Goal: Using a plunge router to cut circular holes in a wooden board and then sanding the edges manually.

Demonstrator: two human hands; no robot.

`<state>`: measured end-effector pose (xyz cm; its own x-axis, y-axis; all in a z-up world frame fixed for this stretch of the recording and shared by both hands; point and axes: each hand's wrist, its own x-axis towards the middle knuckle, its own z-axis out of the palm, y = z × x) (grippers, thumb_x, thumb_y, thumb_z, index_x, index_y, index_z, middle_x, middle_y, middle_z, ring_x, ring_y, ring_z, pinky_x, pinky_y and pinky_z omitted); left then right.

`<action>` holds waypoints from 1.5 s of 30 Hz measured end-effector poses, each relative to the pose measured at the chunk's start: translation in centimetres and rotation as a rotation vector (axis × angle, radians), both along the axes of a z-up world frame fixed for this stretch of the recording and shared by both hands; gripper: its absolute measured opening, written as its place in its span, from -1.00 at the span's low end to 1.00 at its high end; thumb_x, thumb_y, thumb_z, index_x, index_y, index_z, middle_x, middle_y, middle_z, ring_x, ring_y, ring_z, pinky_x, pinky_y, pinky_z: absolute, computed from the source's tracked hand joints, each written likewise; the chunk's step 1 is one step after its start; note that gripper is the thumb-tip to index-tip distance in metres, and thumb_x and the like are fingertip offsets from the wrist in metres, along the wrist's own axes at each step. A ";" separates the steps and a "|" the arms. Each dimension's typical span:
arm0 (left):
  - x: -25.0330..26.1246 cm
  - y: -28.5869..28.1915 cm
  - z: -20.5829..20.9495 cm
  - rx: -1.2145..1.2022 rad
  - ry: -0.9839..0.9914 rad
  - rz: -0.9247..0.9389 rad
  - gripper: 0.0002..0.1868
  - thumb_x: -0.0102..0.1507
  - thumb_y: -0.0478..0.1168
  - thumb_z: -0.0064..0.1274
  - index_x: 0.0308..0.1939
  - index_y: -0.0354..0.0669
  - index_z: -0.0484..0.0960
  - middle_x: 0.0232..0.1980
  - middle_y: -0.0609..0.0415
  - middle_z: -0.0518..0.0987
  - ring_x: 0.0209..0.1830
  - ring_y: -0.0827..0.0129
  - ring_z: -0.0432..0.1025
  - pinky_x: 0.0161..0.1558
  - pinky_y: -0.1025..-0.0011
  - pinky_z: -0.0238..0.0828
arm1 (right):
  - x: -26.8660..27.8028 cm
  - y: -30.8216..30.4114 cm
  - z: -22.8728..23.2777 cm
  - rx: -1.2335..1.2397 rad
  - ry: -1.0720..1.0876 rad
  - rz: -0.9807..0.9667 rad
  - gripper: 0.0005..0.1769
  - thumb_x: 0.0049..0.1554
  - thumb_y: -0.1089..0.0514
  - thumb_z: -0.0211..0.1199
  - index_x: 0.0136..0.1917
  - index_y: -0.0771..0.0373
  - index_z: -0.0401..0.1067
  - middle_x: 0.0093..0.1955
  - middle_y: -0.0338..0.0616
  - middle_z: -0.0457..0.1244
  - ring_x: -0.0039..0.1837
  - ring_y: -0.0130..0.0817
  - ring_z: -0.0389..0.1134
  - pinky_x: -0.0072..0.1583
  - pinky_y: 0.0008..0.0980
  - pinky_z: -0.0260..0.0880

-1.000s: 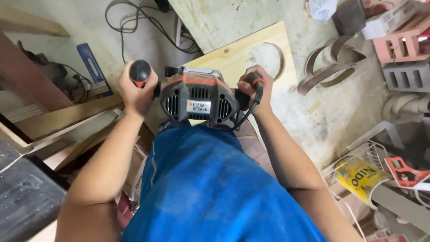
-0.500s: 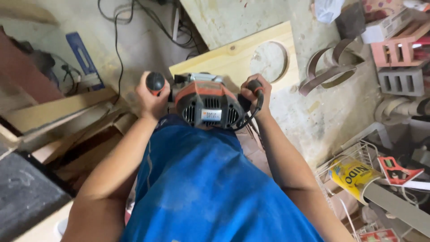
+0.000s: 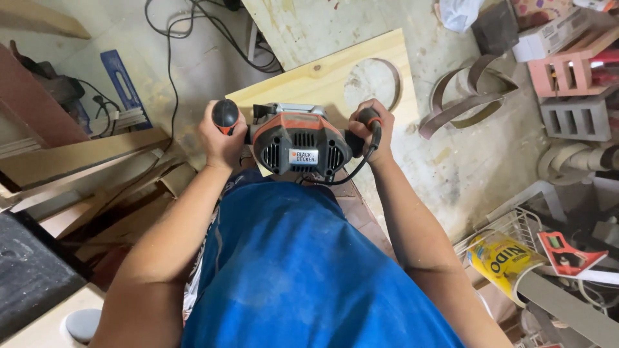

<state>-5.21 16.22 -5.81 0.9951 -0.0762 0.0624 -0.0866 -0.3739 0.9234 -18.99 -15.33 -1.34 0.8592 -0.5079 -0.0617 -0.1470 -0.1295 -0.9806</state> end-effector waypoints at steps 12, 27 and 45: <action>0.8 -1.6 0.8 0.067 0.009 0.037 -0.71 0.08 -0.21 0.30 -0.13 -0.02 0.64 -0.32 -0.14 0.66 -0.22 -0.13 0.64 -0.15 0.12 0.55 | 0.7 -0.9 0.3 -0.005 -0.003 -0.009 -0.72 -0.15 -0.01 0.42 -0.23 0.11 0.43 -0.38 -0.22 0.33 -0.27 -0.37 0.32 -0.08 -0.40 0.33; 4.3 -1.8 0.4 0.009 -0.088 0.039 -0.71 0.05 -0.19 0.30 -0.18 -0.01 0.61 -0.41 -0.10 0.63 -0.31 -0.01 0.65 -0.21 0.25 0.57 | 4.7 -1.3 0.4 -0.073 -0.002 0.034 -0.76 -0.12 0.05 0.42 -0.22 0.11 0.42 -0.38 -0.22 0.34 -0.26 -0.34 0.32 -0.06 -0.42 0.32; 5.4 2.8 -1.1 0.126 -0.227 0.181 -0.63 0.08 -0.17 0.36 -0.09 -0.10 0.61 -0.39 -0.22 0.64 -0.28 -0.22 0.63 -0.17 0.09 0.57 | 10.0 1.9 1.0 -0.050 0.038 0.110 -0.79 -0.19 0.13 0.40 -0.25 0.11 0.44 -0.38 -0.24 0.32 -0.25 -0.37 0.31 -0.06 -0.44 0.30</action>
<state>0.14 19.01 -6.88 0.9550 0.0799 0.2858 -0.2065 -0.5125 0.8335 -8.96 -13.42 -0.30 0.9072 -0.4144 -0.0724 -0.1664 -0.1954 -0.9665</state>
